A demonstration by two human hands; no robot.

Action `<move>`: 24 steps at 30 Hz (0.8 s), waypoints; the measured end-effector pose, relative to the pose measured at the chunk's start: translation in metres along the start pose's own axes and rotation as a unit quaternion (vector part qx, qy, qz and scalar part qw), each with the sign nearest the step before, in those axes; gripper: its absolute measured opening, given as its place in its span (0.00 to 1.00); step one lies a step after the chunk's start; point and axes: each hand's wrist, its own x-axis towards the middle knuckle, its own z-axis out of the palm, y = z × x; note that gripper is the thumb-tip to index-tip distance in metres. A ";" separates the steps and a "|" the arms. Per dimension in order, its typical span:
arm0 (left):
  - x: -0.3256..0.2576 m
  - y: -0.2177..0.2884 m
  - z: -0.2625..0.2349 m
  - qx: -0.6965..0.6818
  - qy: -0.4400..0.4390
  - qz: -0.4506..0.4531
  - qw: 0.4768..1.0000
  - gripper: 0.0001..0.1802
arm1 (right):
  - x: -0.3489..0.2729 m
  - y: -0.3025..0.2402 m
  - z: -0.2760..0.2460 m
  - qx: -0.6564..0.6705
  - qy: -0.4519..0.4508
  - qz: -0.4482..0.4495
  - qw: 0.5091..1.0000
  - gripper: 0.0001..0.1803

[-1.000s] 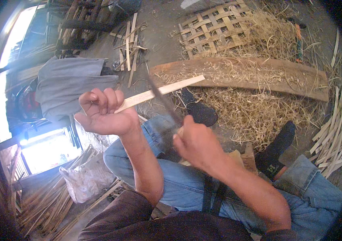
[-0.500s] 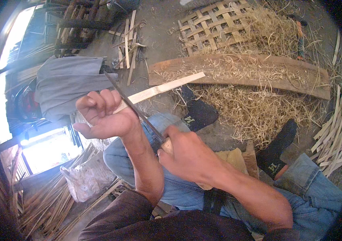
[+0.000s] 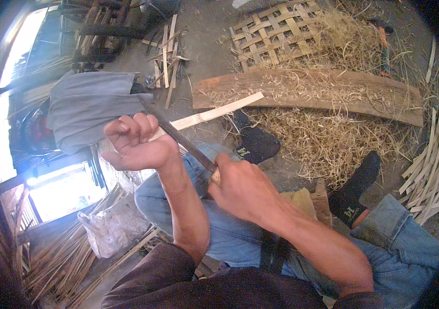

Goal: The person sits cross-legged on the floor and uses a knife to shave thin strips from a wooden stick. The person repeatedly shaves the stick, producing wood shavings that accumulate on the floor.

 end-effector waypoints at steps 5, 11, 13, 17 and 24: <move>-0.002 0.000 -0.001 0.037 0.014 0.007 0.999 0.33 | -0.002 0.003 0.001 0.015 0.011 0.034 0.999 0.17; -0.003 0.003 0.011 0.042 0.014 0.018 0.999 0.33 | -0.007 0.009 -0.002 0.003 0.022 -0.003 1.000 0.17; -0.003 0.001 0.010 0.038 0.020 0.020 0.999 0.33 | -0.005 0.014 0.004 0.005 0.045 -0.013 0.999 0.16; -0.004 0.002 0.005 0.062 0.046 0.016 0.997 0.33 | -0.007 0.011 0.004 -0.010 0.060 -0.018 0.998 0.16; -0.002 0.001 0.001 -0.012 -0.009 0.013 1.000 0.32 | -0.008 0.010 0.004 -0.047 0.030 -0.020 0.998 0.18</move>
